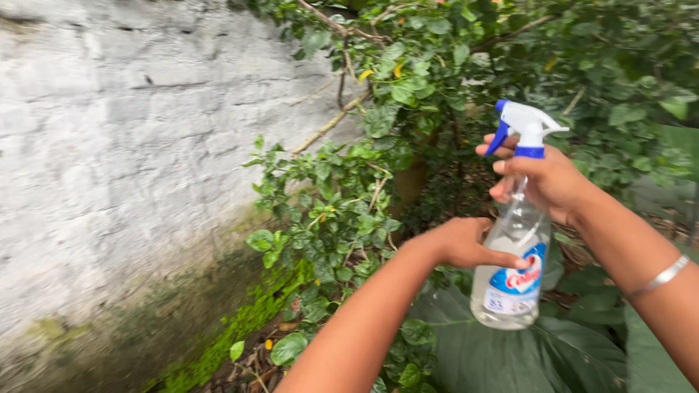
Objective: The person sprays a plant with a liquid from a spray bottle and uses their hand to touch and move various leaves.
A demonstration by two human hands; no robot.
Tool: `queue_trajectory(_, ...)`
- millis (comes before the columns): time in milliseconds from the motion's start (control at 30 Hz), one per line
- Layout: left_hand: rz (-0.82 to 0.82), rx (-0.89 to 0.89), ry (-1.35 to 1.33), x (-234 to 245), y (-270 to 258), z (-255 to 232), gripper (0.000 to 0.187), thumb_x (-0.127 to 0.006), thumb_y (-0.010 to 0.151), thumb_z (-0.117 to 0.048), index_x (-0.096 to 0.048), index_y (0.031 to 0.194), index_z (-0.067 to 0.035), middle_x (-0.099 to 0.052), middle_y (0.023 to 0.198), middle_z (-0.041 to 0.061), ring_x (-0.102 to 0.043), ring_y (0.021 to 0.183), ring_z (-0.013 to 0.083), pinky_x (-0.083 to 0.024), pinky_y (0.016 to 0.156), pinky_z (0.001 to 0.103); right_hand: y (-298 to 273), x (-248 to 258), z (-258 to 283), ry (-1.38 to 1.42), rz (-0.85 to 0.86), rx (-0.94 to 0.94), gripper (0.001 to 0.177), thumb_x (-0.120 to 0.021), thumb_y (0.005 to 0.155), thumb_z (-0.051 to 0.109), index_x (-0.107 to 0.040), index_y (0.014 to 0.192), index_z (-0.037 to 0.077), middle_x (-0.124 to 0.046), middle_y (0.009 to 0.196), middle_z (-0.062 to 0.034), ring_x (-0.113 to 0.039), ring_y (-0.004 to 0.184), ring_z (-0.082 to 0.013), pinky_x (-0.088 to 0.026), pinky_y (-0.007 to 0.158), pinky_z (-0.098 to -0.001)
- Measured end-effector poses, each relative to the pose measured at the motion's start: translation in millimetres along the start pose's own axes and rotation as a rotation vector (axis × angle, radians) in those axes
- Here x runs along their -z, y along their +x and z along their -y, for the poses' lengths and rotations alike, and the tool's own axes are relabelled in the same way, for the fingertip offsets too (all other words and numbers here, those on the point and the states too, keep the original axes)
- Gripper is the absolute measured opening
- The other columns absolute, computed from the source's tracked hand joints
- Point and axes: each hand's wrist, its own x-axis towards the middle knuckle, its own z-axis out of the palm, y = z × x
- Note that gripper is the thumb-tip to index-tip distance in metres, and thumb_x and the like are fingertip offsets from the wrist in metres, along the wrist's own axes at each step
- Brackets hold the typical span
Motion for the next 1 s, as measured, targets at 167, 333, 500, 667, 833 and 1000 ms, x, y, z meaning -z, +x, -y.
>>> queue_trajectory(167, -0.363, 0.064, -0.079, 72.7, -32.3, 39.6, 0.057, -0.085, 0.064, -0.056, -0.079, 0.098, -0.010, -0.081, 0.090, 0.006, -0.079, 0.084, 0.0183, -0.062, 0.079, 0.032, 0.2, -7.0, -22.1, -0.092, -0.001, -0.087, 0.062, -0.060, 0.080, 0.002, -0.056, 0.142, 0.004, -0.069, 0.137, -0.0043, -0.068, 0.067, -0.0192, -0.058, 0.068, -0.0376)
queue_trajectory(333, -0.858, 0.265, -0.025, 132.0, -79.3, 115.0, 0.033, -0.083, 0.080, -0.041, -0.078, 0.089, -0.009, -0.078, 0.084, 0.004, -0.072, 0.075, 0.0123, -0.057, 0.073, 0.031, -10.5, -9.9, -41.9, -0.145, -0.018, -0.132, 0.063, -0.058, 0.082, 0.002, -0.056, 0.145, 0.006, -0.069, 0.138, -0.0023, -0.069, 0.068, -0.0202, -0.056, 0.066, -0.0356)
queue_trajectory(500, -0.530, 0.347, -0.340, 136.0, -134.5, 173.0, 0.033, -0.082, 0.083, -0.032, -0.073, 0.092, -0.001, -0.075, 0.080, 0.008, -0.071, 0.071, 0.0169, -0.059, 0.066, 0.034, -30.5, -20.4, -49.7, -0.198, -0.042, -0.189, 0.061, -0.063, 0.085, 0.006, -0.056, 0.145, 0.010, -0.069, 0.136, 0.0003, -0.069, 0.069, -0.0199, -0.055, 0.065, -0.0343)
queue_trajectory(667, -0.420, 0.379, -0.338, 100.4, -181.6, 149.3, 0.034, -0.080, 0.085, -0.034, -0.075, 0.099, -0.004, -0.076, 0.084, 0.005, -0.070, 0.073, 0.0111, -0.057, 0.065, 0.026, -54.5, -27.4, -66.8, -0.238, -0.022, -0.156, 0.062, -0.065, 0.084, 0.004, -0.056, 0.145, 0.009, -0.071, 0.135, -0.0008, -0.070, 0.068, -0.0206, -0.055, 0.063, -0.0339)
queue_trajectory(833, -0.393, 0.425, -0.390, 64.2, -232.6, 117.1, 0.036, -0.077, 0.091, -0.035, -0.075, 0.100, 0.000, -0.073, 0.083, 0.008, -0.068, 0.073, 0.0129, -0.054, 0.064, 0.028, -86.1, -25.1, -103.8, -0.325, 0.035, -0.064, 0.067, -0.068, 0.085, 0.000, -0.054, 0.150, 0.007, -0.073, 0.137, -0.0024, -0.075, 0.070, -0.0226, -0.057, 0.060, -0.0349)
queue_trajectory(1000, 0.135, 0.597, -0.686, 26.3, -284.9, 113.6, 0.029, -0.054, 0.097, -0.020, -0.076, 0.107, -0.003, -0.079, 0.094, 0.011, -0.077, 0.086, 0.0202, -0.062, 0.079, 0.036, -127.9, -30.8, -130.0, -0.247, -0.062, -0.214, 0.061, -0.069, 0.084, 0.002, -0.055, 0.144, 0.007, -0.073, 0.124, -0.0066, -0.073, 0.069, -0.0233, -0.054, 0.058, -0.0345)
